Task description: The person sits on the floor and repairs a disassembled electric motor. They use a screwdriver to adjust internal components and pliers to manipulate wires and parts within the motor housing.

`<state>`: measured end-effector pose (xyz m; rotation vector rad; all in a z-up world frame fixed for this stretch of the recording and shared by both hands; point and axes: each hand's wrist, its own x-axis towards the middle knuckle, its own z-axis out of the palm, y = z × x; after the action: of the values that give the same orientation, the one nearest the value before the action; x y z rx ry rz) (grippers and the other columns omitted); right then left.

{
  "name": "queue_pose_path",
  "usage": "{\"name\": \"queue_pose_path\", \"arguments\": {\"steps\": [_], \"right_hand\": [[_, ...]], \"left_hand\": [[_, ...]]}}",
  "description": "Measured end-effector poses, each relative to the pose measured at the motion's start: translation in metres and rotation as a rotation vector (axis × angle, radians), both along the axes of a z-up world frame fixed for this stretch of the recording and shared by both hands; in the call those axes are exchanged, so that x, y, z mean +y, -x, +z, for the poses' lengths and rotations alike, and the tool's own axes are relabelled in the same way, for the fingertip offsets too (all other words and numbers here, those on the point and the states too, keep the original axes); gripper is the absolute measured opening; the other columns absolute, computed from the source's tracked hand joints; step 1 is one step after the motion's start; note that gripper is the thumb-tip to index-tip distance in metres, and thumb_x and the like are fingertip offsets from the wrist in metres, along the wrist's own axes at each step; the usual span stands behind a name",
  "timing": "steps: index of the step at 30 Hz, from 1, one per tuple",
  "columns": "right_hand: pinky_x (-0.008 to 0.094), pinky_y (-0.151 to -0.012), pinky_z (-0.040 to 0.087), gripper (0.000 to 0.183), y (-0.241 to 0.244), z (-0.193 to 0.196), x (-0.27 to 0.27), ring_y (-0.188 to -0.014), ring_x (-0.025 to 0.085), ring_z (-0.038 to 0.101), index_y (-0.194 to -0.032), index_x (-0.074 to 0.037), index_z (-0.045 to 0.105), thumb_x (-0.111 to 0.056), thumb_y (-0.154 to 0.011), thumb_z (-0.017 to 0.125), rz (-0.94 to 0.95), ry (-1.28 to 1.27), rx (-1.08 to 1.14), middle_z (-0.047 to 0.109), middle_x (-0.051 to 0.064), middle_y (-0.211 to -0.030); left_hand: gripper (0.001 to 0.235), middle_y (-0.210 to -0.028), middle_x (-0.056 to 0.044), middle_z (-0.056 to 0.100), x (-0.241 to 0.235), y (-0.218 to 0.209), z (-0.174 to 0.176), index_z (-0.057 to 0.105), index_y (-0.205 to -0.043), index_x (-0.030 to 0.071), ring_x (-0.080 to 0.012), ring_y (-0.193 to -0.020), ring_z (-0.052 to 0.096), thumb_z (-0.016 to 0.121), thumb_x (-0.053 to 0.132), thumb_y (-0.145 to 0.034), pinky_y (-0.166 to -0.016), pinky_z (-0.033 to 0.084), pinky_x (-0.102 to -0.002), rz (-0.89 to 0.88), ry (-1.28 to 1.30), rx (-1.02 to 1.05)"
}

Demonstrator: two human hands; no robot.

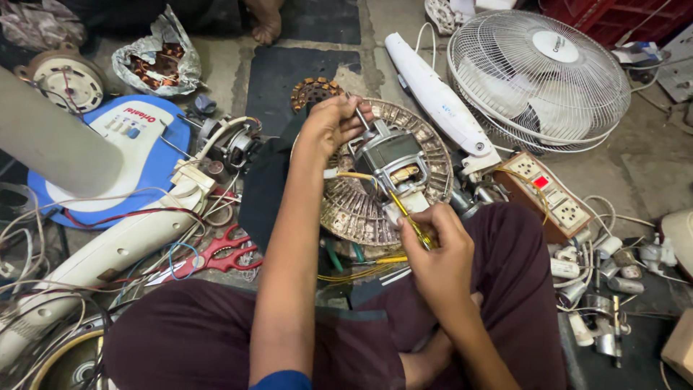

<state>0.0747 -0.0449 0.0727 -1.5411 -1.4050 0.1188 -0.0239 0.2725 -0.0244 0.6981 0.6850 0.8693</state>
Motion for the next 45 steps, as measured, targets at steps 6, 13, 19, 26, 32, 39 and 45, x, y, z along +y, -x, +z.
{"name": "queue_pose_path", "arguments": {"steps": [6, 13, 19, 26, 32, 39, 45], "right_hand": [[0.022, -0.063, 0.045, 0.016, -0.029, -0.007, -0.004, -0.072, 0.005, 0.057, -0.091, 0.001, 0.063, -0.004, -0.088, 0.078, 0.159, 0.047, 0.071, 0.063, 0.002, -0.082], [0.017, -0.066, 0.046, 0.015, -0.058, -0.023, -0.003, -0.076, 0.0, 0.058, -0.098, -0.001, 0.066, -0.004, -0.089, 0.077, 0.328, 0.207, 0.509, 0.067, -0.002, -0.085], [0.019, -0.059, 0.042, 0.015, -0.051, -0.022, -0.007, -0.069, 0.0, 0.053, -0.096, -0.002, 0.067, -0.007, -0.088, 0.078, 0.261, 0.197, 0.474, 0.067, -0.002, -0.08], [0.027, -0.047, 0.04, 0.039, -0.048, -0.003, 0.0, -0.048, 0.009, 0.053, -0.081, -0.001, 0.071, -0.034, -0.099, 0.062, 0.184, 0.518, 0.318, 0.059, 0.004, -0.053], [0.036, -0.05, 0.044, 0.039, -0.037, 0.006, -0.001, -0.051, 0.018, 0.056, -0.086, -0.001, 0.07, -0.037, -0.098, 0.062, 0.095, 0.355, 0.152, 0.063, 0.01, -0.06], [0.037, -0.055, 0.047, 0.034, -0.035, -0.009, -0.009, -0.056, 0.021, 0.062, -0.089, -0.003, 0.07, -0.036, -0.094, 0.066, -0.009, 0.274, 0.055, 0.064, 0.013, -0.064], [0.029, -0.064, 0.051, 0.028, -0.093, 0.0, 0.015, -0.069, 0.008, 0.063, -0.091, -0.002, 0.074, -0.029, -0.096, 0.067, 0.376, 0.298, 0.081, 0.072, 0.002, -0.072]], "left_hand": [[0.016, -0.1, -0.014, 0.076, -0.028, 0.017, 0.001, 0.067, -0.109, 0.002, -0.0268, -0.093, 0.076, 0.065, 0.014, -0.098, -0.086, 0.063, -0.042, 0.171, 0.003, -0.121], [0.017, -0.099, -0.015, 0.075, -0.075, 0.045, 0.013, 0.067, -0.109, 0.001, -0.0271, -0.091, 0.076, 0.065, 0.013, -0.097, -0.086, 0.062, -0.042, 0.462, 0.036, -0.149], [0.02, -0.098, -0.013, 0.071, -0.088, 0.037, 0.007, 0.063, -0.112, 0.001, -0.0256, -0.091, 0.071, 0.059, 0.016, -0.1, -0.089, 0.061, -0.044, 0.529, 0.019, -0.28], [0.021, -0.103, -0.011, 0.071, -0.092, 0.05, 0.007, 0.064, -0.114, 0.005, -0.028, -0.096, 0.071, 0.057, 0.016, -0.097, -0.08, 0.053, -0.036, 0.456, -0.146, 0.233], [0.043, -0.094, -0.018, 0.068, -0.1, 0.097, -0.012, 0.067, -0.108, -0.002, -0.0329, -0.081, 0.066, 0.076, 0.035, -0.088, -0.071, 0.054, -0.045, 0.817, -0.624, 1.269], [0.031, -0.083, -0.009, 0.066, -0.089, 0.11, -0.083, 0.067, -0.095, 0.0, -0.0173, -0.068, 0.057, 0.068, 0.031, -0.096, -0.063, 0.05, -0.036, 0.713, -0.147, 0.651], [0.027, -0.084, -0.007, 0.067, -0.128, 0.108, -0.117, 0.065, -0.095, -0.001, -0.0145, -0.072, 0.058, 0.067, 0.026, -0.099, -0.067, 0.052, -0.033, 0.95, -0.078, 0.513]]}}
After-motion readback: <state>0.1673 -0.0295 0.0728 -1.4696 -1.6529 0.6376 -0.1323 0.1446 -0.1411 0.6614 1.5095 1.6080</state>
